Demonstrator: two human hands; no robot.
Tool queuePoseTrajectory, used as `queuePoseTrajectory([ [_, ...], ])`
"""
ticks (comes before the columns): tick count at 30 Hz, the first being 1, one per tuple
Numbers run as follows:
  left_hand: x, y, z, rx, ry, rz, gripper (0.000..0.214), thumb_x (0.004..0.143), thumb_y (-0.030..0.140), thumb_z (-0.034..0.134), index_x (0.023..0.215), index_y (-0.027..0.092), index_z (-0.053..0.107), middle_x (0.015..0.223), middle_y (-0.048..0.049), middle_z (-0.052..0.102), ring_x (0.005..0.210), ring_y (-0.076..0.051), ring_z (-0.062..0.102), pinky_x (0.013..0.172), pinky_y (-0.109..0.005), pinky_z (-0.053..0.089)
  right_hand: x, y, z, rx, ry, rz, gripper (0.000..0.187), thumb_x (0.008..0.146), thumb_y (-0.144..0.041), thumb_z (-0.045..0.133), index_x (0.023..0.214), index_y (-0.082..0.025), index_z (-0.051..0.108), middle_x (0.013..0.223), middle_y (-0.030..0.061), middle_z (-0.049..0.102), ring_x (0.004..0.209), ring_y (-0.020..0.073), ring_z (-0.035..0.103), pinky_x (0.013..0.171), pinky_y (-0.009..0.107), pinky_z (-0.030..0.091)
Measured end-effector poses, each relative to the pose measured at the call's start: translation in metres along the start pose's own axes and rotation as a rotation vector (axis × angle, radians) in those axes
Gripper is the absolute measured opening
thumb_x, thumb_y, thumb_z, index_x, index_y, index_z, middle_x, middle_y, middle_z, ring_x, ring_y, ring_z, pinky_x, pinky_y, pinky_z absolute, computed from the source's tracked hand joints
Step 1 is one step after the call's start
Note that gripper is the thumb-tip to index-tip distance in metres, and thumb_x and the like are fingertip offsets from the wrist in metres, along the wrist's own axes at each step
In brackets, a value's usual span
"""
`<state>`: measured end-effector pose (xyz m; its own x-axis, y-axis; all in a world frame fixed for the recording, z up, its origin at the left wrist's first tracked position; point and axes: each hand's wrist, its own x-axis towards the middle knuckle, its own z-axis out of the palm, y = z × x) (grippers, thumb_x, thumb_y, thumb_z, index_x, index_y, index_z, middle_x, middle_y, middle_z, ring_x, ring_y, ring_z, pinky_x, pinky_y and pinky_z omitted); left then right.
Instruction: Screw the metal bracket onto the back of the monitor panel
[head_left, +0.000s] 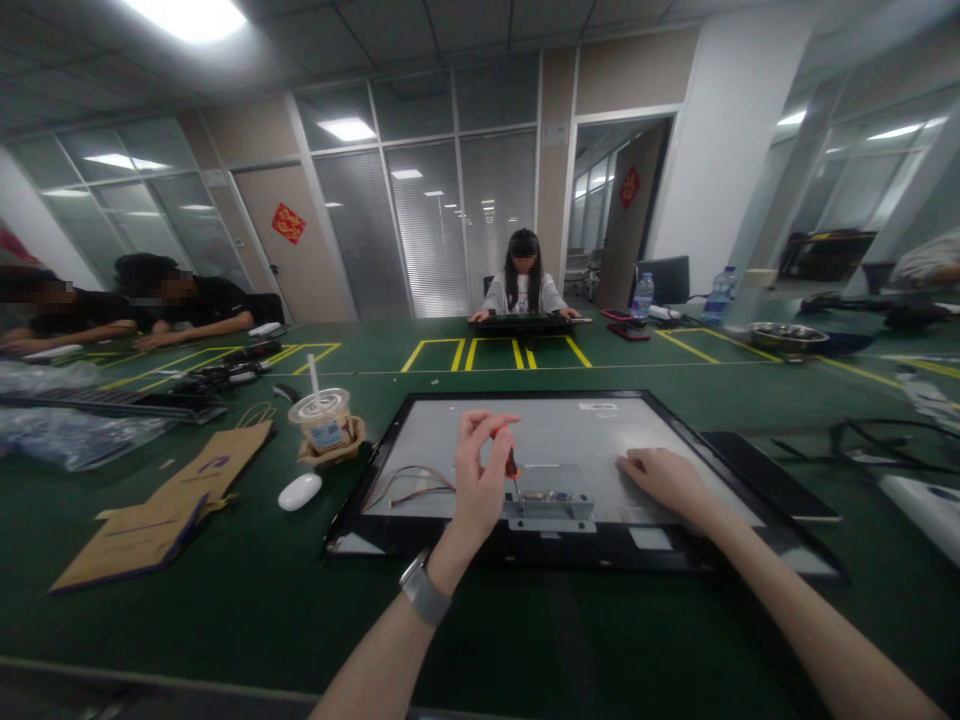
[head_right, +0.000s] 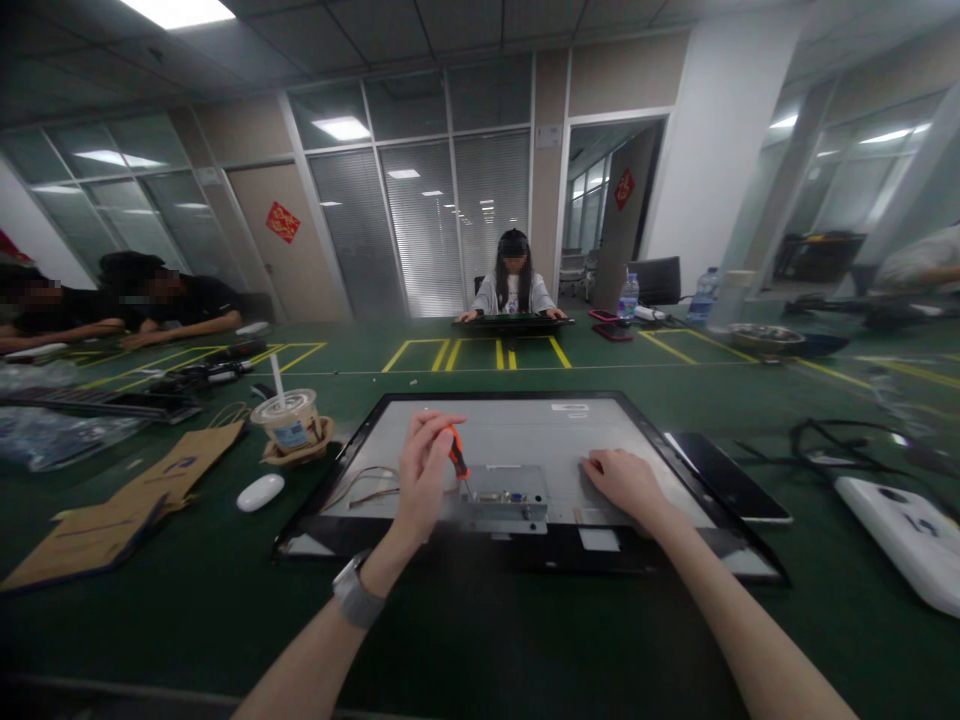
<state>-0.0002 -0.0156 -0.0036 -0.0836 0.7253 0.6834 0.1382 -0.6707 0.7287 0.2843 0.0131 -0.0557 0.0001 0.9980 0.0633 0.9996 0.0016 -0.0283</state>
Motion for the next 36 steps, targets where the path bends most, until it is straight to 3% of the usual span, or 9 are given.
queuePoseTrajectory([
  [4,-0.0006,0.0043,-0.0002,-0.092,-0.049,-0.056,0.033,0.095,0.027,0.036,0.107,0.019,0.066,0.104,-0.0073,0.062,0.100,-0.018,0.057,0.089,-0.030,0.043,-0.0007,-0.0013,-0.0017,-0.009,-0.001,0.010,0.042,0.093,-0.039,0.034,0.078,-0.019,0.068,0.081,0.0111,0.072,0.076,0.0232,0.065,0.061,0.029,0.037],
  [7,-0.0007,0.0045,0.0015,-0.106,-0.067,-0.122,0.029,0.093,0.029,0.042,0.113,0.018,0.060,0.097,-0.0070,0.064,0.090,-0.016,0.058,0.080,-0.029,0.046,-0.0012,-0.0014,-0.0026,-0.010,-0.005,0.011,0.041,0.093,-0.038,0.035,0.077,-0.018,0.068,0.081,0.0110,0.071,0.076,0.0232,0.065,0.060,0.029,0.036],
  [10,-0.0006,0.0018,0.0029,-0.037,-0.047,-0.059,0.022,0.087,0.028,0.054,0.106,0.019,0.062,0.087,-0.0039,0.058,0.078,-0.015,0.055,0.074,-0.028,0.046,-0.0010,-0.0009,-0.0029,-0.003,-0.007,0.002,0.042,0.093,-0.037,0.034,0.077,-0.018,0.067,0.082,0.0114,0.072,0.077,0.0238,0.065,0.061,0.030,0.036],
  [14,-0.0002,0.0014,0.0023,0.077,-0.020,0.044,0.014,0.085,0.028,0.058,0.091,0.019,0.067,0.087,-0.0029,0.049,0.080,-0.015,0.052,0.080,-0.029,0.044,-0.0006,-0.0008,-0.0030,0.007,-0.014,0.005,0.041,0.093,-0.038,0.035,0.078,-0.018,0.067,0.082,0.0113,0.072,0.077,0.0237,0.065,0.062,0.030,0.036],
  [20,-0.0009,0.0061,0.0009,-0.017,-0.083,0.001,0.032,0.095,0.024,0.035,0.108,0.018,0.064,0.106,-0.0078,0.054,0.083,-0.014,0.054,0.076,-0.027,0.045,-0.0005,-0.0006,-0.0006,-0.010,0.007,0.004,0.043,0.093,-0.039,0.034,0.076,-0.019,0.068,0.080,0.0112,0.072,0.077,0.0233,0.065,0.063,0.029,0.037],
  [25,-0.0011,0.0031,0.0014,-0.002,-0.122,-0.008,0.027,0.094,0.024,0.041,0.111,0.019,0.061,0.096,-0.0055,0.060,0.084,-0.015,0.055,0.078,-0.027,0.044,0.0005,0.0006,0.0004,0.001,-0.008,0.001,0.044,0.093,-0.039,0.033,0.079,-0.018,0.068,0.081,0.0117,0.072,0.076,0.0234,0.065,0.063,0.030,0.038],
  [31,-0.0008,0.0011,0.0021,0.069,-0.052,0.063,0.015,0.088,0.026,0.053,0.091,0.019,0.065,0.084,-0.0030,0.052,0.080,-0.015,0.053,0.077,-0.029,0.045,0.0001,0.0003,-0.0010,0.015,-0.012,0.001,0.043,0.093,-0.040,0.034,0.077,-0.017,0.068,0.081,0.0117,0.071,0.076,0.0231,0.065,0.062,0.030,0.037],
  [36,-0.0016,0.0038,0.0014,0.027,-0.052,0.001,0.023,0.091,0.030,0.048,0.097,0.020,0.067,0.094,-0.0052,0.051,0.080,-0.015,0.053,0.071,-0.027,0.047,0.0005,0.0010,-0.0008,0.014,-0.013,-0.001,0.043,0.093,-0.040,0.033,0.077,-0.018,0.067,0.080,0.0113,0.071,0.075,0.0230,0.064,0.061,0.030,0.037],
])
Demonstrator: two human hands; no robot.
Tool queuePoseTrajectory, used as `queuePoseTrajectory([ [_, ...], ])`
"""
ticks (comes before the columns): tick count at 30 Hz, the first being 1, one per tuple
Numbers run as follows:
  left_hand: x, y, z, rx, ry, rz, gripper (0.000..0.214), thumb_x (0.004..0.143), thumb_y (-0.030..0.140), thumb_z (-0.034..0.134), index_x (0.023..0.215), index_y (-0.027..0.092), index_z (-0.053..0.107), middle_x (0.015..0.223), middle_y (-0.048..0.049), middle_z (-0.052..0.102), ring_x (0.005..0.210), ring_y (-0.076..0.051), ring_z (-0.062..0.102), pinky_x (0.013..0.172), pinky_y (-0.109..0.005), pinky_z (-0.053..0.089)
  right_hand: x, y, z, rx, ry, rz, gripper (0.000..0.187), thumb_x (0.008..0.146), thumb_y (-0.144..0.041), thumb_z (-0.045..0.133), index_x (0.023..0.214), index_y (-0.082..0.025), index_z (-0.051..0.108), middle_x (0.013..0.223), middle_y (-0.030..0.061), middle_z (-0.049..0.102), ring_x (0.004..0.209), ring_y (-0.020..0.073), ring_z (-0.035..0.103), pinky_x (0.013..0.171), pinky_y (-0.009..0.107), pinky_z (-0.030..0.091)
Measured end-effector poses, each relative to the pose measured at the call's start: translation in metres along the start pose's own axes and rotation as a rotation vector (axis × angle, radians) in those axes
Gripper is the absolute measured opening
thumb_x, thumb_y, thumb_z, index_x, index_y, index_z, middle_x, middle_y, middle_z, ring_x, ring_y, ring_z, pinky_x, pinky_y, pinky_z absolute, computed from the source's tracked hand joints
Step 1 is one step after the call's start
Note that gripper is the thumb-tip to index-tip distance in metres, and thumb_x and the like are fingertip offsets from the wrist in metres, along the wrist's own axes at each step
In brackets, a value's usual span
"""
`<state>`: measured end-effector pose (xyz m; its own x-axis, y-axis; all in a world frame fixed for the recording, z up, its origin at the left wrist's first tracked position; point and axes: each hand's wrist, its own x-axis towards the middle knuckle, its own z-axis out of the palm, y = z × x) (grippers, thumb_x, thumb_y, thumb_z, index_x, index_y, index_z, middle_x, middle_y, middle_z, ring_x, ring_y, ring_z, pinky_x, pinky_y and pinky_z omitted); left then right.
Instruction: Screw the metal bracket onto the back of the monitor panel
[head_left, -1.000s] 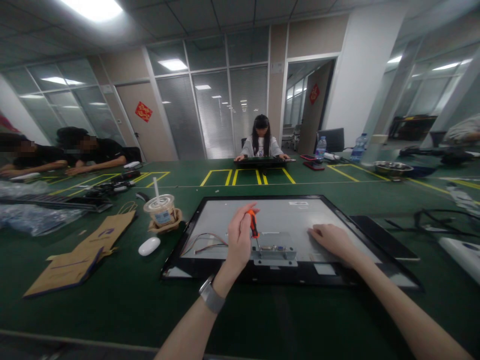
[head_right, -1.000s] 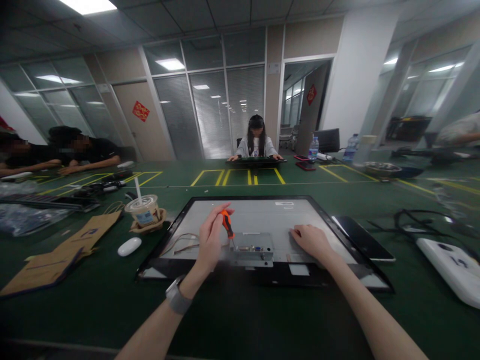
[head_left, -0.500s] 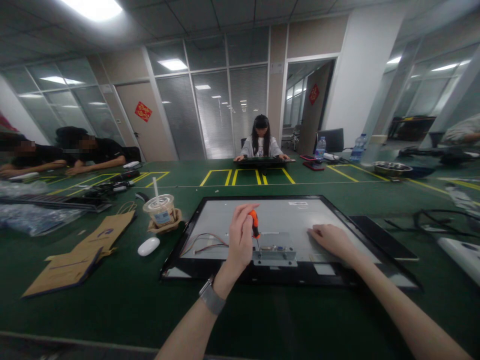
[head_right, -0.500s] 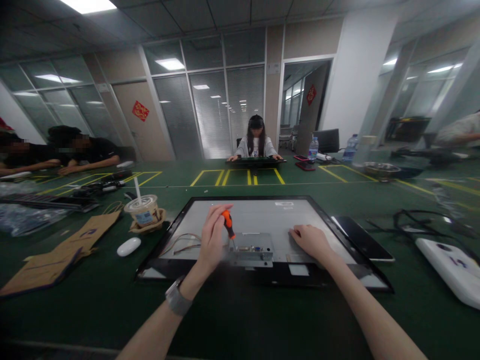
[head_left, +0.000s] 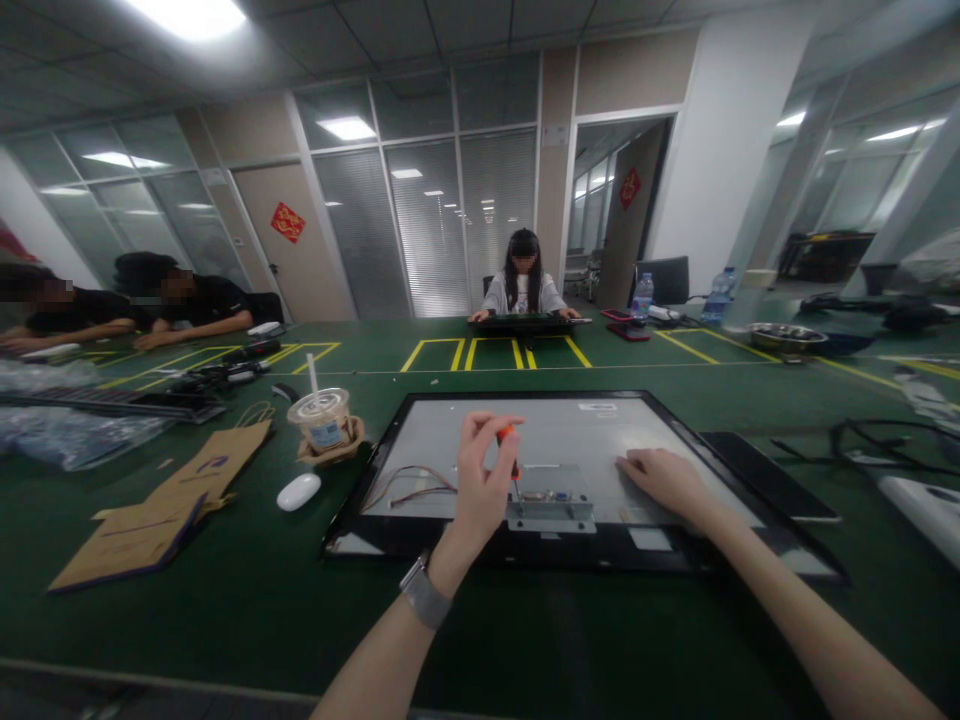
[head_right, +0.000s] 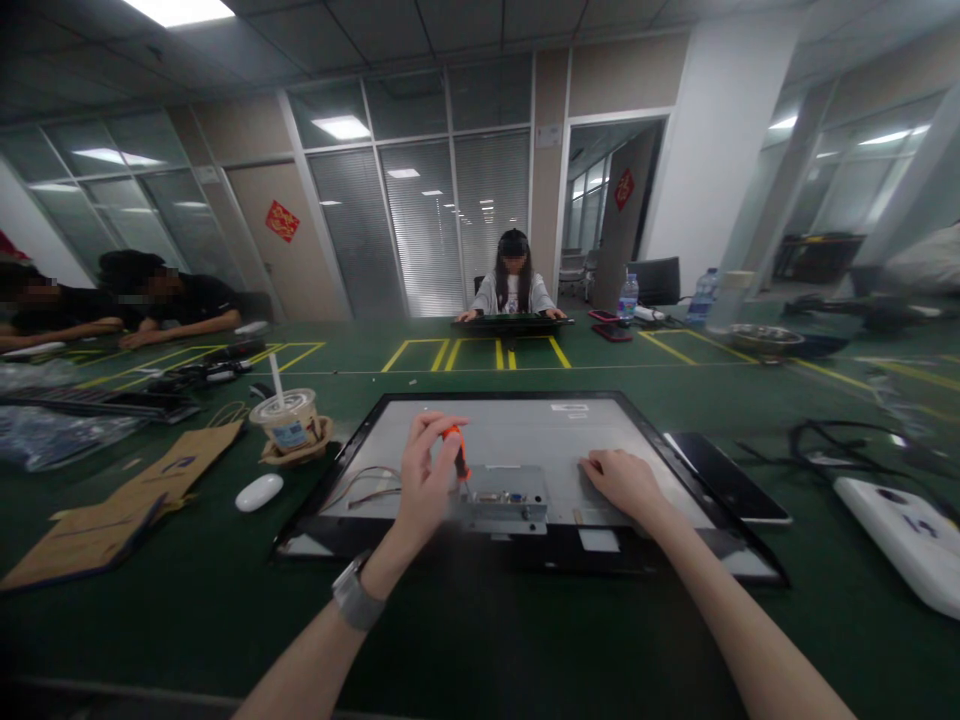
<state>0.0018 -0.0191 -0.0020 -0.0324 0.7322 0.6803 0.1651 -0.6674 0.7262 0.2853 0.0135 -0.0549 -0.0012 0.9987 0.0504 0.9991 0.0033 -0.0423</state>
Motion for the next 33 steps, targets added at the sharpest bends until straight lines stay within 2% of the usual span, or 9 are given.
queuePoseTrajectory([
  [3,-0.0001,0.0021,-0.0010,-0.045,-0.014,0.009,0.030,0.094,0.024,0.038,0.104,0.019,0.066,0.104,-0.0074,0.058,0.092,-0.017,0.056,0.083,-0.030,0.045,0.0000,0.0002,0.0002,0.012,-0.006,0.003,0.042,0.093,-0.040,0.035,0.077,-0.018,0.067,0.080,0.0108,0.071,0.074,0.0222,0.064,0.061,0.029,0.037],
  [6,0.0001,0.0019,-0.0014,-0.061,-0.037,-0.001,0.029,0.094,0.023,0.039,0.109,0.018,0.064,0.105,-0.0082,0.063,0.098,-0.018,0.057,0.088,-0.032,0.043,-0.0004,-0.0001,0.0004,0.015,0.005,0.004,0.042,0.093,-0.040,0.035,0.077,-0.018,0.067,0.080,0.0105,0.071,0.075,0.0223,0.064,0.061,0.029,0.037],
  [10,0.0006,-0.0006,-0.0008,-0.017,-0.024,0.029,0.023,0.091,0.023,0.048,0.105,0.019,0.065,0.094,-0.0058,0.062,0.088,-0.016,0.058,0.081,-0.029,0.045,-0.0009,-0.0008,-0.0001,-0.004,0.005,0.002,0.043,0.093,-0.040,0.033,0.077,-0.018,0.067,0.080,0.0109,0.071,0.075,0.0229,0.064,0.062,0.030,0.037],
  [15,0.0012,-0.0015,0.0007,0.044,0.029,0.083,0.012,0.084,0.026,0.059,0.090,0.020,0.068,0.081,-0.0016,0.051,0.075,-0.014,0.053,0.074,-0.028,0.046,-0.0011,-0.0009,0.0001,-0.035,0.008,-0.001,0.043,0.093,-0.038,0.033,0.078,-0.019,0.068,0.083,0.0116,0.072,0.078,0.0239,0.065,0.062,0.030,0.037],
  [18,0.0006,0.0006,0.0005,0.009,0.001,0.035,0.020,0.089,0.028,0.052,0.097,0.021,0.068,0.091,-0.0044,0.053,0.080,-0.015,0.055,0.075,-0.028,0.047,-0.0007,-0.0005,0.0006,-0.041,0.009,0.006,0.043,0.093,-0.039,0.033,0.078,-0.019,0.068,0.083,0.0116,0.072,0.079,0.0241,0.066,0.062,0.030,0.037],
  [22,0.0003,0.0031,-0.0007,-0.049,-0.011,0.013,0.030,0.094,0.025,0.039,0.106,0.020,0.066,0.107,-0.0083,0.059,0.100,-0.019,0.056,0.087,-0.031,0.044,0.0000,-0.0003,0.0007,-0.019,-0.005,0.005,0.042,0.093,-0.039,0.034,0.077,-0.019,0.068,0.082,0.0113,0.072,0.078,0.0239,0.065,0.062,0.030,0.037],
  [27,0.0015,0.0015,-0.0016,-0.072,-0.077,0.009,0.025,0.092,0.025,0.044,0.106,0.018,0.064,0.090,-0.0061,0.061,0.081,-0.016,0.057,0.075,-0.028,0.045,-0.0010,-0.0013,-0.0007,-0.019,0.007,0.005,0.042,0.093,-0.039,0.034,0.078,-0.019,0.067,0.082,0.0114,0.072,0.078,0.0237,0.065,0.062,0.029,0.038],
  [31,0.0017,-0.0011,-0.0018,-0.008,-0.017,0.086,0.015,0.087,0.023,0.053,0.086,0.019,0.067,0.078,-0.0020,0.053,0.074,-0.014,0.051,0.071,-0.027,0.042,-0.0022,-0.0022,-0.0023,0.004,-0.008,0.011,0.043,0.093,-0.040,0.033,0.077,-0.019,0.067,0.081,0.0113,0.072,0.074,0.0220,0.065,0.060,0.028,0.038],
  [33,0.0011,-0.0010,-0.0019,0.016,0.004,0.073,0.014,0.087,0.024,0.054,0.083,0.019,0.067,0.077,-0.0013,0.051,0.072,-0.014,0.049,0.070,-0.026,0.041,-0.0024,-0.0025,-0.0025,0.001,0.004,0.005,0.043,0.093,-0.040,0.033,0.075,-0.019,0.067,0.080,0.0110,0.071,0.073,0.0219,0.064,0.060,0.028,0.038],
])
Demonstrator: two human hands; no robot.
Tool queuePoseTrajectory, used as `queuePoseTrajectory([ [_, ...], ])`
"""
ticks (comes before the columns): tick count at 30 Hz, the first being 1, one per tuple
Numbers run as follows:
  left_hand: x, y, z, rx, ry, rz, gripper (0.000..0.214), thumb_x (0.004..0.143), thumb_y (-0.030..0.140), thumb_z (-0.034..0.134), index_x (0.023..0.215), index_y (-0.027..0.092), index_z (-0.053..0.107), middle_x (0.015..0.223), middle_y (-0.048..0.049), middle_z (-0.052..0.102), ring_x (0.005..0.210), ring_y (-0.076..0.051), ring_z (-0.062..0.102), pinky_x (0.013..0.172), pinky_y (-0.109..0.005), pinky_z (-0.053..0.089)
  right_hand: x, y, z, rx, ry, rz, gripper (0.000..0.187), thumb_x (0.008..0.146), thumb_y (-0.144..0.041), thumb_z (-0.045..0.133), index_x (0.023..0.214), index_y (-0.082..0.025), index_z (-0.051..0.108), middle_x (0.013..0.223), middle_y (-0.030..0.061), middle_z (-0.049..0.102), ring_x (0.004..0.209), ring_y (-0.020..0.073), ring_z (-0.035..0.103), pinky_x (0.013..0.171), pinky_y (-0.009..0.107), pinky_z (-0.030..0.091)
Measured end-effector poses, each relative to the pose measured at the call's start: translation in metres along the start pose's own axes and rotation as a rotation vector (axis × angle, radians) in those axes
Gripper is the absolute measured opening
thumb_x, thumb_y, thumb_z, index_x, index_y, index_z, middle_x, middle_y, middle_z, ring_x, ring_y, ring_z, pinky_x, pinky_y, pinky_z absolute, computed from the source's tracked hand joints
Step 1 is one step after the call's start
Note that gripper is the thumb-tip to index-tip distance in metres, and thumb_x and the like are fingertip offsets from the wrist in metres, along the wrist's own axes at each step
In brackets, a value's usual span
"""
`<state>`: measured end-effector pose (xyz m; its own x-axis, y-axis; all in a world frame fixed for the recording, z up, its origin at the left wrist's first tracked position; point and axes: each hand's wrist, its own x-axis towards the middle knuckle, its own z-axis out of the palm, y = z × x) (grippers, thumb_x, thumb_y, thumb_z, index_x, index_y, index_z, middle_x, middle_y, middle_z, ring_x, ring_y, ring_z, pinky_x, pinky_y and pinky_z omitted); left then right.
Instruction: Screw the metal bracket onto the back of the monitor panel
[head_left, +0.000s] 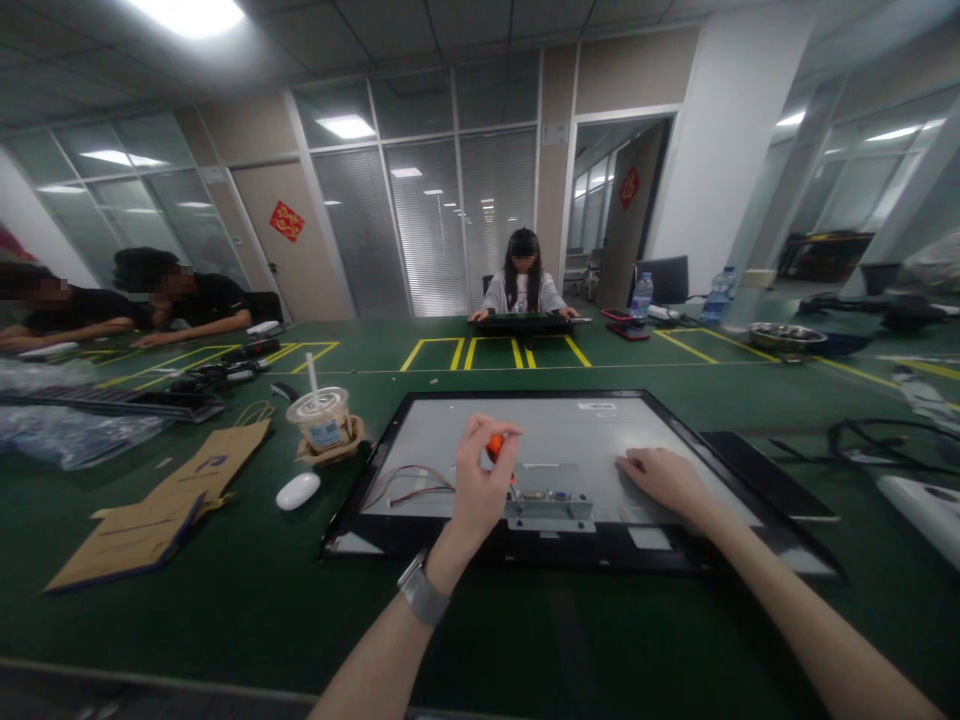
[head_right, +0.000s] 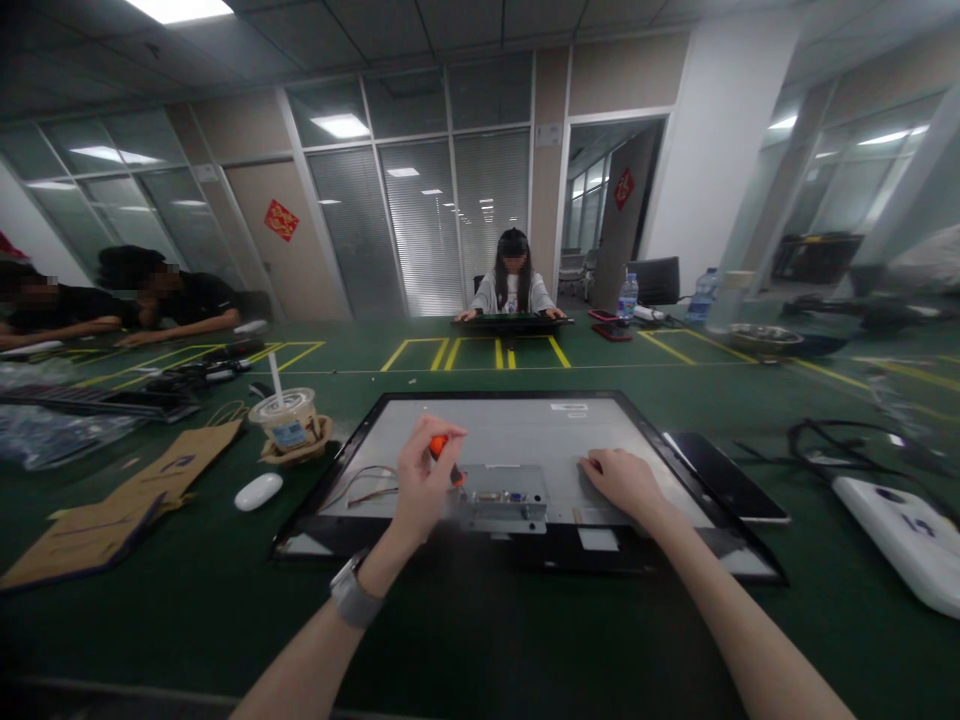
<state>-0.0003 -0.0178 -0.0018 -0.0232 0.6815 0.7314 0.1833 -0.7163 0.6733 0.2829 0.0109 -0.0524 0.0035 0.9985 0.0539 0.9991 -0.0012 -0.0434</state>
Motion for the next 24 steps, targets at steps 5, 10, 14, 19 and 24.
queuePoseTrajectory([
  [5,-0.0007,0.0027,-0.0015,-0.087,-0.031,-0.078,0.030,0.093,0.024,0.039,0.101,0.021,0.068,0.097,-0.0048,0.051,0.077,-0.013,0.051,0.069,-0.025,0.043,0.0004,0.0003,0.0002,-0.017,0.004,0.001,0.043,0.093,-0.039,0.034,0.075,-0.019,0.067,0.079,0.0107,0.071,0.075,0.0229,0.065,0.060,0.029,0.037],
  [10,0.0010,0.0033,-0.0019,-0.116,-0.037,-0.070,0.032,0.094,0.022,0.036,0.109,0.020,0.064,0.092,-0.0046,0.059,0.085,-0.015,0.054,0.077,-0.026,0.042,0.0019,0.0016,0.0019,-0.029,0.002,0.001,0.044,0.094,-0.040,0.034,0.077,-0.019,0.068,0.080,0.0112,0.072,0.077,0.0236,0.065,0.061,0.029,0.036],
  [14,0.0008,0.0028,0.0004,-0.074,-0.039,-0.066,0.026,0.092,0.025,0.045,0.108,0.019,0.064,0.088,-0.0041,0.061,0.079,-0.014,0.056,0.074,-0.026,0.044,0.0029,0.0032,0.0046,-0.029,0.007,0.004,0.043,0.093,-0.040,0.035,0.076,-0.019,0.068,0.080,0.0113,0.072,0.077,0.0236,0.066,0.062,0.029,0.036],
  [19,-0.0008,-0.0010,0.0030,-0.004,0.048,-0.014,0.015,0.084,0.028,0.061,0.094,0.019,0.069,0.080,-0.0017,0.055,0.074,-0.014,0.054,0.075,-0.028,0.045,0.0032,0.0041,0.0048,0.000,0.005,-0.002,0.041,0.093,-0.039,0.035,0.077,-0.019,0.067,0.079,0.0113,0.071,0.076,0.0233,0.065,0.062,0.029,0.036],
  [24,-0.0005,-0.0041,0.0036,0.045,0.108,-0.009,0.013,0.078,0.030,0.068,0.087,0.021,0.071,0.081,-0.0009,0.048,0.076,-0.014,0.051,0.077,-0.028,0.045,0.0046,0.0046,0.0055,-0.007,0.000,-0.001,0.043,0.093,-0.040,0.034,0.076,-0.019,0.067,0.079,0.0113,0.071,0.075,0.0237,0.065,0.060,0.030,0.035],
])
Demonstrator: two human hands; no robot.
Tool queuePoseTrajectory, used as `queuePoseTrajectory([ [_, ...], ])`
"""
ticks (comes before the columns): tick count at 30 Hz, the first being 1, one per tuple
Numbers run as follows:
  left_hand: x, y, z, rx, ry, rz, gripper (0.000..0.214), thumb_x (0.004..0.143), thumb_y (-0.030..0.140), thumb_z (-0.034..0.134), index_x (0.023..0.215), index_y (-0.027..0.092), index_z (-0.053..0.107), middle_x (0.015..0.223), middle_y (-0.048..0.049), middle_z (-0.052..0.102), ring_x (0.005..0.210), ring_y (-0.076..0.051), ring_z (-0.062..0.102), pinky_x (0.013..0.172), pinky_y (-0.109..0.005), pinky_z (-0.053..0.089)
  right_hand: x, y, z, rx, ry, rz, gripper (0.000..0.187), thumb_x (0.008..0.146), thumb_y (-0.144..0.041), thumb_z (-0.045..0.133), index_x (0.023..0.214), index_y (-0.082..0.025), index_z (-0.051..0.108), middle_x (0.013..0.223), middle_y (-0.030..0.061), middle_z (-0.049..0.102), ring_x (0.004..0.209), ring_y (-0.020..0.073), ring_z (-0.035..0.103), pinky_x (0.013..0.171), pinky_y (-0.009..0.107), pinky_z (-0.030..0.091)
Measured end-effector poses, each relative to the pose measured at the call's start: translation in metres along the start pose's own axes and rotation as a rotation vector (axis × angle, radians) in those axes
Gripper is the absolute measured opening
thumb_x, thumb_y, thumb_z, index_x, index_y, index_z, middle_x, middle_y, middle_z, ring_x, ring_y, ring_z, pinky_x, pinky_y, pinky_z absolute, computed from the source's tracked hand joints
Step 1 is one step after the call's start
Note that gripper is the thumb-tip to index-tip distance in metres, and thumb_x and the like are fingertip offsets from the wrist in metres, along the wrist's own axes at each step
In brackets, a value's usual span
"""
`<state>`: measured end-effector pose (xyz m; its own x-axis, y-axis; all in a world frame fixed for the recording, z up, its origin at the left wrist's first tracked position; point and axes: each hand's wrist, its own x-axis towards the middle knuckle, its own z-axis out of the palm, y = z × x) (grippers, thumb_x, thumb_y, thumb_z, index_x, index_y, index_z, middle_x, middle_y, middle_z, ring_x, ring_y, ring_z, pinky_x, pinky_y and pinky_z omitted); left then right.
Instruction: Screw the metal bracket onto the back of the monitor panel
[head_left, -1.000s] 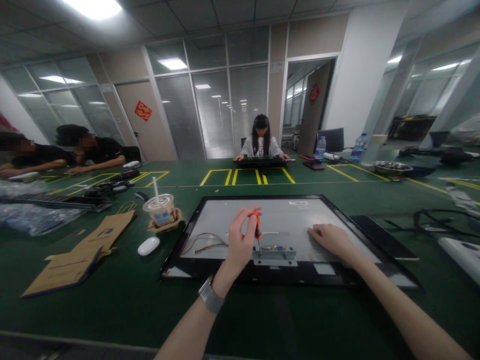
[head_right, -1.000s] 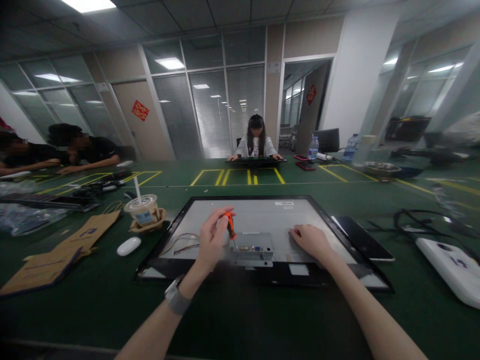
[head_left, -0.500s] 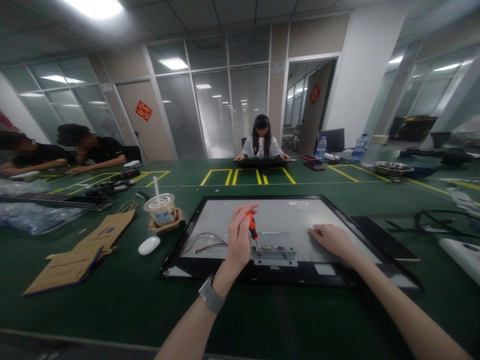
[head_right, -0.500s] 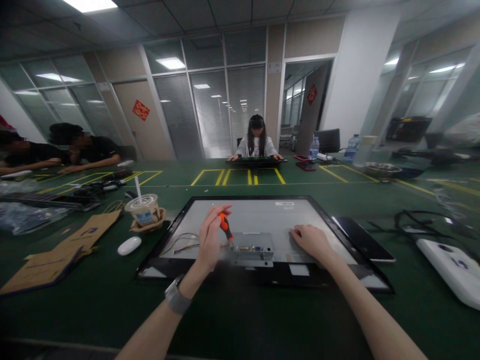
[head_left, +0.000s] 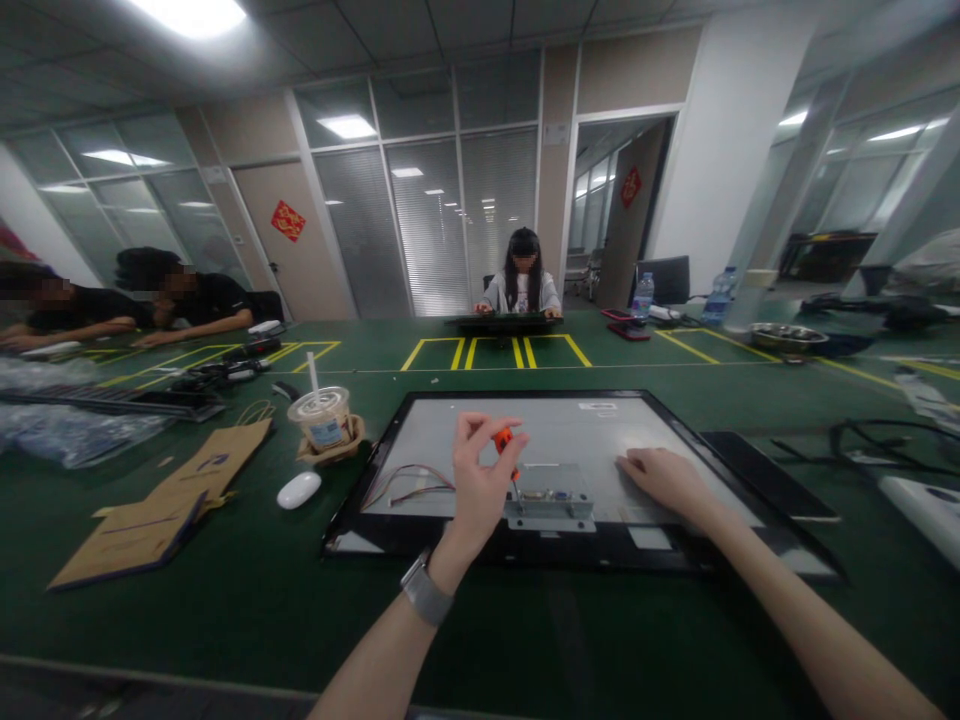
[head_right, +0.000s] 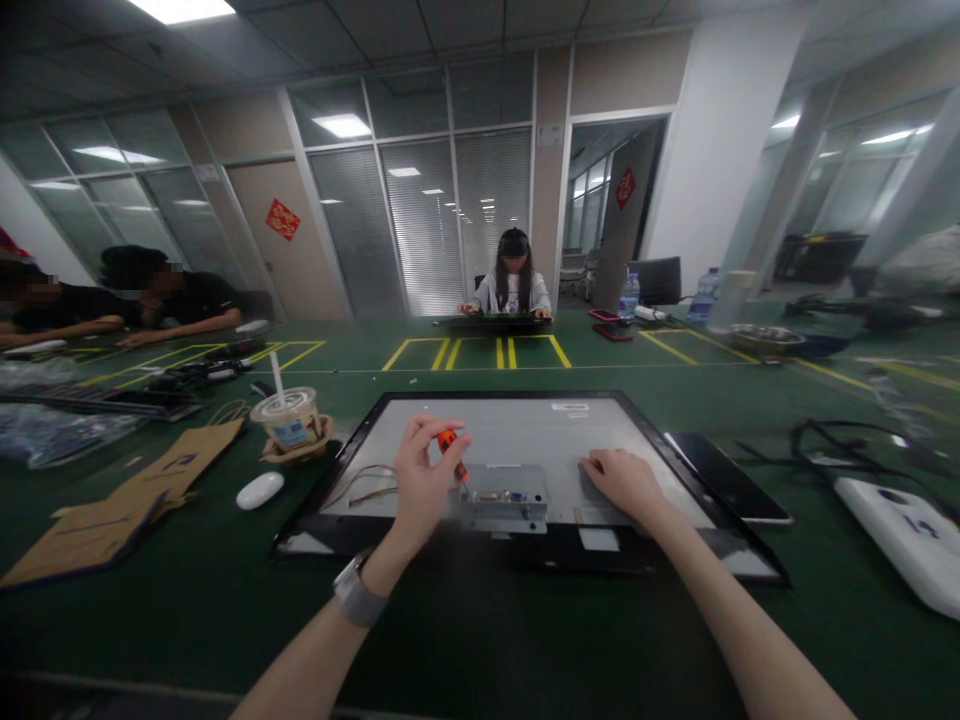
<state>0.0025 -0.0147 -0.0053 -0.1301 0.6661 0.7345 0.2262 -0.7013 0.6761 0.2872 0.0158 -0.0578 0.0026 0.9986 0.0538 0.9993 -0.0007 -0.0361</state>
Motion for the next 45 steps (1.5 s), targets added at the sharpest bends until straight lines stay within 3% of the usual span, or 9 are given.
queuePoseTrajectory([
  [7,-0.0018,0.0022,-0.0013,-0.077,-0.091,-0.099,0.029,0.094,0.029,0.043,0.113,0.020,0.063,0.094,-0.0057,0.057,0.084,-0.015,0.055,0.076,-0.027,0.045,-0.0003,-0.0006,0.0006,-0.022,0.016,-0.002,0.042,0.093,-0.039,0.035,0.076,-0.019,0.067,0.079,0.0107,0.071,0.075,0.0232,0.065,0.060,0.029,0.035],
  [10,-0.0014,0.0038,-0.0016,-0.143,-0.119,-0.146,0.032,0.097,0.027,0.035,0.112,0.019,0.061,0.097,-0.0066,0.062,0.092,-0.016,0.058,0.083,-0.028,0.044,-0.0017,-0.0019,-0.0008,-0.022,0.021,0.006,0.041,0.093,-0.039,0.035,0.075,-0.019,0.067,0.079,0.0104,0.071,0.076,0.0229,0.065,0.059,0.028,0.034],
  [13,0.0000,0.0035,-0.0010,-0.142,-0.109,-0.110,0.025,0.094,0.027,0.042,0.101,0.019,0.065,0.100,-0.0070,0.059,0.095,-0.017,0.057,0.086,-0.029,0.044,-0.0025,-0.0025,-0.0016,-0.012,0.016,-0.003,0.042,0.094,-0.039,0.035,0.076,-0.019,0.068,0.080,0.0110,0.072,0.076,0.0229,0.065,0.060,0.028,0.035],
  [18,0.0021,0.0029,0.0007,-0.098,-0.063,-0.090,0.016,0.083,0.033,0.061,0.085,0.019,0.067,0.085,-0.0034,0.050,0.079,-0.015,0.053,0.071,-0.026,0.047,-0.0015,-0.0015,-0.0006,-0.030,0.017,0.000,0.042,0.093,-0.039,0.035,0.079,-0.018,0.069,0.082,0.0117,0.072,0.078,0.0233,0.066,0.062,0.029,0.037],
  [21,0.0026,0.0054,-0.0002,-0.094,-0.066,-0.093,0.019,0.088,0.033,0.053,0.084,0.018,0.066,0.083,-0.0036,0.053,0.078,-0.015,0.053,0.072,-0.026,0.046,-0.0005,-0.0007,0.0006,-0.026,0.014,0.004,0.042,0.093,-0.039,0.036,0.078,-0.019,0.069,0.081,0.0111,0.072,0.077,0.0230,0.066,0.063,0.029,0.037],
  [26,0.0016,0.0090,-0.0029,-0.146,-0.116,-0.197,0.031,0.095,0.034,0.037,0.100,0.017,0.063,0.085,-0.0056,0.062,0.074,-0.015,0.055,0.068,-0.026,0.045,-0.0004,-0.0002,0.0015,-0.021,0.020,-0.002,0.043,0.093,-0.040,0.034,0.077,-0.019,0.068,0.080,0.0106,0.072,0.077,0.0230,0.066,0.061,0.029,0.037],
  [31,0.0017,0.0049,-0.0015,-0.127,-0.108,-0.119,0.024,0.090,0.034,0.049,0.092,0.018,0.066,0.092,-0.0054,0.059,0.080,-0.015,0.055,0.076,-0.027,0.045,-0.0002,-0.0004,0.0008,-0.023,0.004,0.002,0.041,0.093,-0.039,0.035,0.077,-0.019,0.068,0.082,0.0105,0.072,0.077,0.0229,0.065,0.060,0.029,0.036],
  [35,0.0017,0.0028,-0.0002,-0.100,-0.065,-0.084,0.019,0.084,0.035,0.060,0.086,0.018,0.069,0.084,-0.0025,0.050,0.074,-0.013,0.051,0.071,-0.026,0.045,-0.0010,-0.0016,-0.0015,-0.010,-0.003,0.002,0.042,0.093,-0.040,0.034,0.078,-0.019,0.067,0.081,0.0104,0.072,0.076,0.0227,0.065,0.060,0.028,0.036],
  [45,0.0000,0.0065,-0.0013,-0.155,-0.072,-0.211,0.033,0.096,0.037,0.036,0.097,0.016,0.062,0.085,-0.0054,0.063,0.076,-0.015,0.057,0.070,-0.026,0.045,-0.0040,-0.0035,-0.0044,0.001,0.003,-0.004,0.042,0.094,-0.038,0.034,0.077,-0.018,0.067,0.081,0.0116,0.072,0.076,0.0233,0.065,0.062,0.030,0.036],
])
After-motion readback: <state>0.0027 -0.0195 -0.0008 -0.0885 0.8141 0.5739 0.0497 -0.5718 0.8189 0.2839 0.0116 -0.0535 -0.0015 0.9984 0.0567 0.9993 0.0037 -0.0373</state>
